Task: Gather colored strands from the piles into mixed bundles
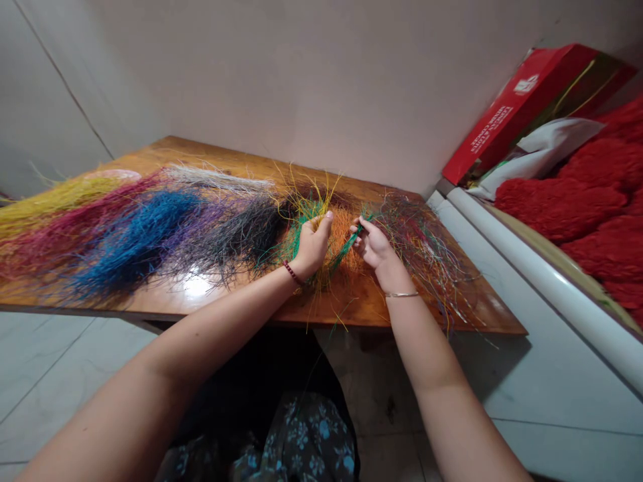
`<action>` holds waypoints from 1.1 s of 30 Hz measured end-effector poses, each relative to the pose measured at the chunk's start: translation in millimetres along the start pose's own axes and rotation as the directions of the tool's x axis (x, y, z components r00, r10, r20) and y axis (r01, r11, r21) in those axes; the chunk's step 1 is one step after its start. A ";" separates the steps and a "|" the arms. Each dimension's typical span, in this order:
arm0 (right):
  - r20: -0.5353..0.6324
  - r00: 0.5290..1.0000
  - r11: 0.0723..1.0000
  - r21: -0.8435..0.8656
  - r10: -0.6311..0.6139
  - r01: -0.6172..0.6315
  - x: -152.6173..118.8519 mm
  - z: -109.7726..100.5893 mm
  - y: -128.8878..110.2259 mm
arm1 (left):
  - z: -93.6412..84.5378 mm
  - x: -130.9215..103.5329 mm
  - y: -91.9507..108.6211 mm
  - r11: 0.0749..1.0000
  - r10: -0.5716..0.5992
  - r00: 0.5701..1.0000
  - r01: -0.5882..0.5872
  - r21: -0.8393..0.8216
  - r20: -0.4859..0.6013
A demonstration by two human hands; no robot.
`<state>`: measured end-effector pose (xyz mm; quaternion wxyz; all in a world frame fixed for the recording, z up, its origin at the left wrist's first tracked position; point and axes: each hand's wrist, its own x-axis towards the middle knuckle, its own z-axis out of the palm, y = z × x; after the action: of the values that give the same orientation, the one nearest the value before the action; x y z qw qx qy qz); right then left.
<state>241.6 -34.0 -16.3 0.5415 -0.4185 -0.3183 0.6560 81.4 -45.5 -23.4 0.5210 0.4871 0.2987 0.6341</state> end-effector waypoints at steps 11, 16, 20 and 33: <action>0.031 0.999 1.000 -0.015 -0.009 0.009 -2.6 1.5 -2.4 | -2.1 1.1 -3.6 1.000 0.001 1.000 0.000 0.019 -0.011; 0.019 0.999 0.997 -0.068 -0.042 0.044 -1.9 3.2 0.5 | -2.0 0.8 -3.5 1.000 -0.012 1.000 0.012 0.018 -0.012; 0.030 0.995 0.990 -0.097 -0.099 0.101 0.1 1.3 4.0 | -2.3 1.6 -2.9 1.000 0.010 1.000 -0.010 0.005 0.002; 0.085 0.980 0.942 -0.271 -0.180 0.197 -5.6 6.2 8.9 | -4.1 4.3 -5.8 0.998 0.047 0.999 -0.046 -0.051 0.005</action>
<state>232.4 -41.1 -20.1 0.5278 -0.4384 -0.4618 0.5621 79.8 -39.2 -28.6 0.5192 0.4825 0.2695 0.6519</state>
